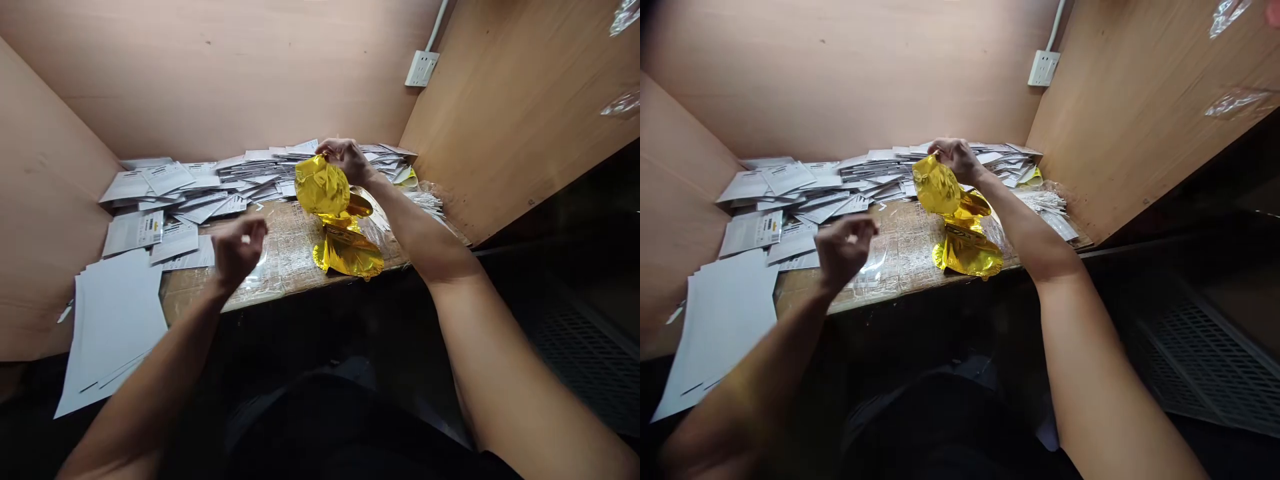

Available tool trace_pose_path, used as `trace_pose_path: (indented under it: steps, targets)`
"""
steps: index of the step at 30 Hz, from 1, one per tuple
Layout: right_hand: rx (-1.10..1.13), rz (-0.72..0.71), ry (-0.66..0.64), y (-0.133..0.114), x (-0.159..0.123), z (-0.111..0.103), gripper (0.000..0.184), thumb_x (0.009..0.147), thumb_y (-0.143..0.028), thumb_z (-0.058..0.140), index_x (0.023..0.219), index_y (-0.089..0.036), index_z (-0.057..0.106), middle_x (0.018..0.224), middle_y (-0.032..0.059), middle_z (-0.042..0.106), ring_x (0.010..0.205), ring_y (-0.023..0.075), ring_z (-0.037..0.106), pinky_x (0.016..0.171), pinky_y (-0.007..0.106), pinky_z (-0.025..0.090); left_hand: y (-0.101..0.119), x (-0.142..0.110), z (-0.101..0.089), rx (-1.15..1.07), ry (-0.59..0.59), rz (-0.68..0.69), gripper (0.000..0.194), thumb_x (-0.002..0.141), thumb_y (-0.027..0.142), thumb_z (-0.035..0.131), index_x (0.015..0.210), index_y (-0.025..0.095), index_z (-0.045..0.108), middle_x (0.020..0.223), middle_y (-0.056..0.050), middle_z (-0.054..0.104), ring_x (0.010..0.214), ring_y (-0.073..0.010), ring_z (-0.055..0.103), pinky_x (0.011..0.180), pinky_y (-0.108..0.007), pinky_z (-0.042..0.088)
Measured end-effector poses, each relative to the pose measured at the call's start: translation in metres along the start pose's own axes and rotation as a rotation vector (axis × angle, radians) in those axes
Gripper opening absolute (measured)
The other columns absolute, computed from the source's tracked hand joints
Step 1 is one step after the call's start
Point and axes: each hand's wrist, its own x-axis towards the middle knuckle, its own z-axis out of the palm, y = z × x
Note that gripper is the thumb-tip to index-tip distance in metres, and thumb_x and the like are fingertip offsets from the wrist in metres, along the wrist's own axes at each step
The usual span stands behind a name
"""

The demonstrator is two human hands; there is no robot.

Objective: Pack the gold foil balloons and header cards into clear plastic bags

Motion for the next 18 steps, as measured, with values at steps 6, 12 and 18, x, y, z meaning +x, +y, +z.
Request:
trace_pose_path:
  steps: [6, 12, 18]
  targets:
    - [0.030, -0.114, -0.100, -0.068, -0.013, -0.002, 0.026, 0.103, -0.032, 0.060, 0.117, -0.015, 0.073, 0.100, 0.0073, 0.072, 0.094, 0.0202, 0.063, 0.090, 0.037, 0.054, 0.018, 0.162, -0.010, -0.050, -0.469, 0.304, 0.064, 0.081, 0.045, 0.083, 0.132, 0.011, 0.068, 0.127, -0.010, 0.074, 0.120, -0.0276, 0.070, 0.105, -0.045, 0.054]
    - [0.047, -0.045, -0.172, -0.068, -0.036, 0.007, 0.017, 0.094, -0.034, 0.069, 0.090, -0.017, 0.069, 0.079, 0.0003, 0.061, 0.077, 0.0150, 0.053, 0.073, 0.028, 0.047, 0.022, 0.186, 0.003, -0.039, -0.605, 0.246, 0.028, 0.074, 0.040, 0.079, 0.076, 0.012, 0.075, 0.062, 0.004, 0.057, 0.070, -0.0144, 0.064, 0.074, -0.028, 0.049]
    - [0.107, -0.032, -0.033, -0.056, -0.031, 0.022, 0.017, 0.094, -0.022, 0.060, 0.078, -0.019, 0.060, 0.072, -0.0007, 0.056, 0.071, 0.0145, 0.045, 0.068, 0.028, 0.041, 0.029, 0.174, -0.021, 0.067, -0.676, 0.211, 0.038, 0.073, 0.045, 0.080, 0.099, 0.018, 0.079, 0.075, 0.000, 0.067, 0.075, -0.0167, 0.063, 0.079, -0.028, 0.049]
